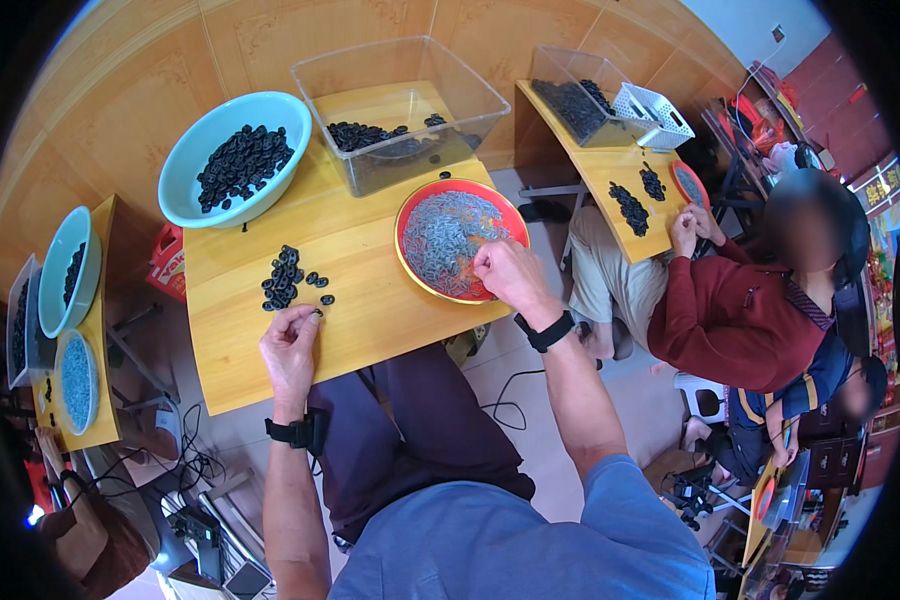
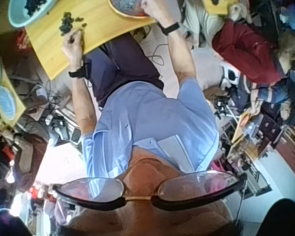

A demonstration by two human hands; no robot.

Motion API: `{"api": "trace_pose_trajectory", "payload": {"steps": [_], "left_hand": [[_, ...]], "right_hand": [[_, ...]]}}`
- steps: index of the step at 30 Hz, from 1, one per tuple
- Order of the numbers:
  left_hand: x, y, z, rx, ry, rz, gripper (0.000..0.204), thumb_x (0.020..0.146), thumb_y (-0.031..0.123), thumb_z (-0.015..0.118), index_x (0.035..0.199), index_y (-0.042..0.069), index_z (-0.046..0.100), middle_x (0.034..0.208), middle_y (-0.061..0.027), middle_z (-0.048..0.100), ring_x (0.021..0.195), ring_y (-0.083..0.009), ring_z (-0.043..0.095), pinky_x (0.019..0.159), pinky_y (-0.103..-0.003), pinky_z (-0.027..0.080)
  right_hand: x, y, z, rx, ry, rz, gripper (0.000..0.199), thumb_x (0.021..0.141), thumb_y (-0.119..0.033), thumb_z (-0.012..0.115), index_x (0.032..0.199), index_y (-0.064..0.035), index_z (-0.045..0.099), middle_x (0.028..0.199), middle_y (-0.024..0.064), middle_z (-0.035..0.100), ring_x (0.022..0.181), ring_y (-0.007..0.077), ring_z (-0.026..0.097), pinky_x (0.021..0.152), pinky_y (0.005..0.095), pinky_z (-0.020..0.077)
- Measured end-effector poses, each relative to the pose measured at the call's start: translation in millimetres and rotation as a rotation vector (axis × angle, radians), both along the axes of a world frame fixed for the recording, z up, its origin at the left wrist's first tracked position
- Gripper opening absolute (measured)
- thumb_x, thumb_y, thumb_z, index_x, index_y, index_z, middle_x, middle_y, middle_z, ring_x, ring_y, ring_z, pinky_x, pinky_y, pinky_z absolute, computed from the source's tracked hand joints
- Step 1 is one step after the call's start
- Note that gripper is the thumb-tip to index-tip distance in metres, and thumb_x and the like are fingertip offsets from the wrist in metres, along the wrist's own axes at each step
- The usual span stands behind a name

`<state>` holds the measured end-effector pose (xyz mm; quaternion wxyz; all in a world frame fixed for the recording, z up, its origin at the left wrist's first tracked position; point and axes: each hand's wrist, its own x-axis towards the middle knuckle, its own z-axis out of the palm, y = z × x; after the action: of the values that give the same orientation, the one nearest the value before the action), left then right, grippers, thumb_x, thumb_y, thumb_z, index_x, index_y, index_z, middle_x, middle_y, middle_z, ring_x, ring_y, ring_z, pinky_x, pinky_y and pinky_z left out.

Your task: Sorting small black plastic components on a desk into a pile.

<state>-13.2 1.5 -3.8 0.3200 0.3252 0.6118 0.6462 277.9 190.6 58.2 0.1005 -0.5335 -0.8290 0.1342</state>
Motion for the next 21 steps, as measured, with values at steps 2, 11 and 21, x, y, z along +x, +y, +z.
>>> {"api": "trace_pose_trajectory", "payload": {"steps": [2, 11, 21], "left_hand": [[0, 0, 1, 0.003, 0.022, -0.001, 0.008, 0.091, -0.001, 0.067, 0.099, 0.0, 0.069, 0.087, -0.0008, 0.069, 0.077, -0.005, 0.059, 0.073, -0.021, 0.048], [1, 1, 0, 0.034, -0.043, 0.006, 0.008, 0.09, -0.001, 0.069, 0.098, -0.001, 0.069, 0.085, 0.001, 0.068, 0.075, -0.0033, 0.057, 0.07, -0.019, 0.046], [2, 0, 0, 0.02, -0.007, -0.02, 0.01, 0.092, 0.001, 0.067, 0.102, -0.002, 0.068, 0.087, -0.0041, 0.07, 0.08, -0.0077, 0.065, 0.072, -0.021, 0.051]], "right_hand": [[-1, 0, -5, 0.07, 0.001, 0.059, 0.011, 0.078, -0.013, 0.066, 0.083, -0.008, 0.074, 0.082, 0.0153, 0.071, 0.079, 0.0351, 0.069, 0.072, 0.0452, 0.0549], [-2, -5, 3, 0.161, 0.268, 0.074, 0.006, 0.077, -0.009, 0.064, 0.076, -0.0073, 0.07, 0.074, 0.0166, 0.069, 0.072, 0.0368, 0.068, 0.065, 0.0434, 0.055], [-99, -76, 1, -0.305, 0.784, 0.289, 0.007, 0.086, -0.004, 0.067, 0.089, 0.0004, 0.071, 0.081, 0.0118, 0.071, 0.071, 0.0162, 0.071, 0.063, 0.0295, 0.0536]]}}
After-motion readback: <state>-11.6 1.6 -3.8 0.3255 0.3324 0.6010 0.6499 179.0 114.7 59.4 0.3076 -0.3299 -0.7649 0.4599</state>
